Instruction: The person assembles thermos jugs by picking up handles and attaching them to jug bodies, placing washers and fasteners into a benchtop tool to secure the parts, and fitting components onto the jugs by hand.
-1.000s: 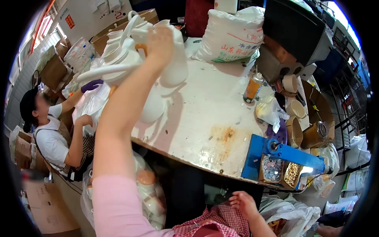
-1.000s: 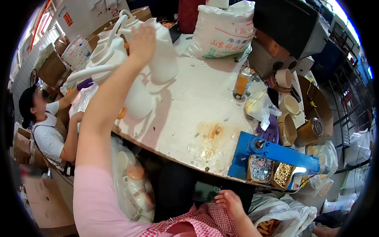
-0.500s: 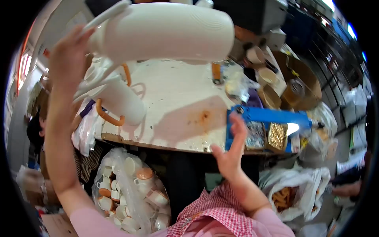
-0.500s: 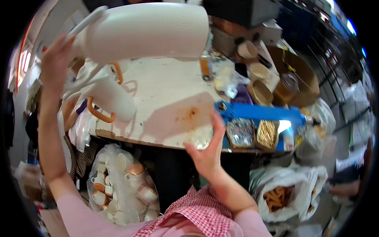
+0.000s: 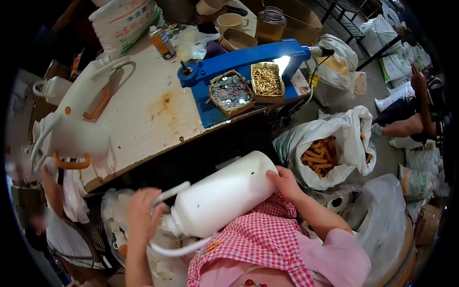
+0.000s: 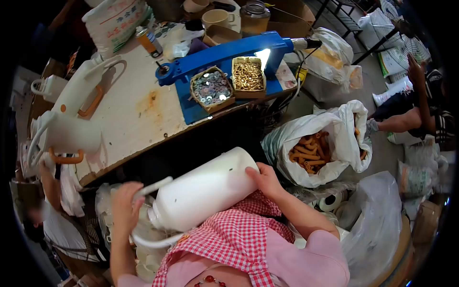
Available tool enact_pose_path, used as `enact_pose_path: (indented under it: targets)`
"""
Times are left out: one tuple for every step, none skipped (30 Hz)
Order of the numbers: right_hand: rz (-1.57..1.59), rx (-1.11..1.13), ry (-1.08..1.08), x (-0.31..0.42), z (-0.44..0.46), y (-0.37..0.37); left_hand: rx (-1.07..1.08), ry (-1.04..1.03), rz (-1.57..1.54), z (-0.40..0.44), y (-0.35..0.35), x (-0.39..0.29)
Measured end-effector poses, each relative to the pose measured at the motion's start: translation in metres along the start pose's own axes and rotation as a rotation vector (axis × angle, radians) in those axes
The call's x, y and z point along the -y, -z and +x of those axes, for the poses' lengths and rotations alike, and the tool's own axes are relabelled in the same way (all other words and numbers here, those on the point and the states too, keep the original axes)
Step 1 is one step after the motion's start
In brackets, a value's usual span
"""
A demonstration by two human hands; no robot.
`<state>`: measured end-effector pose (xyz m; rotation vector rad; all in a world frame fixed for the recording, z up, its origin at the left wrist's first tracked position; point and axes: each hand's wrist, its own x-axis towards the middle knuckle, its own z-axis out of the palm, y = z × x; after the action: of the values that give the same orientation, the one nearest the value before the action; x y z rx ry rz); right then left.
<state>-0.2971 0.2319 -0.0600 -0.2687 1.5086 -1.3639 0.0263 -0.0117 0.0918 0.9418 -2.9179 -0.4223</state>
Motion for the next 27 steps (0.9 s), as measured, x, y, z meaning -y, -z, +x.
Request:
enact_pose_path:
  targets:
    - [-0.092, 0.047, 0.009, 0.019, -0.001, 0.004, 0.033, 0.098, -0.085, -0.016, -0.010, -0.004]
    - [-0.340, 0.100, 0.081, 0.028, 0.008, 0.011, 0.066, 0.040, -0.077, -0.034, -0.017, 0.001]
    - [-0.587, 0.152, 0.158, 0.040, 0.022, 0.018, 0.084, 0.028, -0.081, -0.047, -0.021, 0.000]
    - [-0.508, 0.005, 0.291, 0.056, 0.036, 0.013, 0.068, 0.065, -0.095, -0.055, -0.026, -0.005]
    - [-0.433, -0.139, 0.426, 0.076, 0.053, 0.005, 0.046, 0.106, -0.112, -0.057, -0.032, -0.011]
    - [-0.472, -0.191, 0.568, 0.098, 0.078, 0.008, 0.050, 0.105, -0.121, -0.056, -0.035, -0.023]
    - [-0.512, -0.231, 0.708, 0.119, 0.105, 0.011, 0.106, 0.187, -0.046, -0.058, -0.035, -0.043]
    - [-0.657, -0.292, 0.792, 0.142, 0.128, 0.009, 0.160, 0.272, 0.029, -0.059, -0.035, -0.059]
    - [-0.797, -0.357, 0.879, 0.160, 0.149, 0.007, 0.160, 0.280, 0.025, -0.058, -0.035, -0.070]
    - [-0.901, -0.389, 0.844, 0.169, 0.171, 0.006, 0.200, 0.306, 0.074, -0.057, -0.034, -0.078]
    - [-1.002, -0.420, 0.810, 0.174, 0.186, 0.003, 0.238, 0.334, 0.126, -0.057, -0.032, -0.080]
    - [-1.145, -0.493, 0.735, 0.179, 0.192, -0.003, 0.231, 0.344, 0.126, -0.058, -0.036, -0.076]
    - [-1.292, -0.527, 0.695, 0.176, 0.208, 0.001, 0.380, 0.508, -0.079, -0.063, -0.042, -0.071]
    - [-1.307, -0.531, 0.627, 0.173, 0.218, 0.002, 0.498, 0.697, -0.287, -0.070, -0.049, -0.066]
    - [-1.396, -0.547, 0.595, 0.176, 0.218, 0.000, 0.444, 0.775, -0.276, -0.077, -0.056, -0.063]
    - [-1.382, -0.543, 0.631, 0.169, 0.230, 0.005, 0.420, 0.762, -0.429, -0.079, -0.063, -0.057]
    - [-1.294, -0.535, 0.648, 0.166, 0.232, 0.009, 0.396, 0.728, -0.583, -0.081, -0.063, -0.054]
    - [-1.298, -0.525, 0.639, 0.172, 0.222, 0.005, 0.391, 0.666, -0.559, -0.076, -0.054, -0.045]
    - [-1.270, -0.525, 0.716, 0.166, 0.227, 0.013, 0.352, 0.621, -0.562, -0.070, -0.039, -0.034]
    - [-1.184, -0.485, 0.690, 0.175, 0.214, 0.006, 0.259, 0.519, -0.510, -0.070, -0.024, -0.019]
    - [-1.198, -0.480, 0.695, 0.175, 0.219, 0.005, 0.177, 0.403, -0.464, -0.070, -0.009, -0.002]
    - [-1.046, -0.429, 0.761, 0.171, 0.223, 0.012, 0.210, 0.456, -0.408, -0.063, 0.009, 0.006]
    - [-0.887, -0.386, 0.825, 0.166, 0.222, 0.025, 0.241, 0.498, -0.346, -0.058, 0.022, 0.006]
    - [-0.852, -0.385, 0.842, 0.165, 0.222, 0.026, 0.201, 0.432, -0.347, -0.054, 0.026, 0.008]
    - [-0.875, -0.440, 0.905, 0.167, 0.214, 0.017, 0.207, 0.406, -0.364, -0.049, 0.022, 0.009]
    - [-0.849, -0.444, 0.867, 0.169, 0.198, 0.010, 0.244, 0.376, -0.447, -0.045, 0.017, 0.009]
    - [-0.822, -0.442, 0.835, 0.176, 0.181, -0.005, 0.278, 0.350, -0.529, -0.041, 0.011, 0.009]
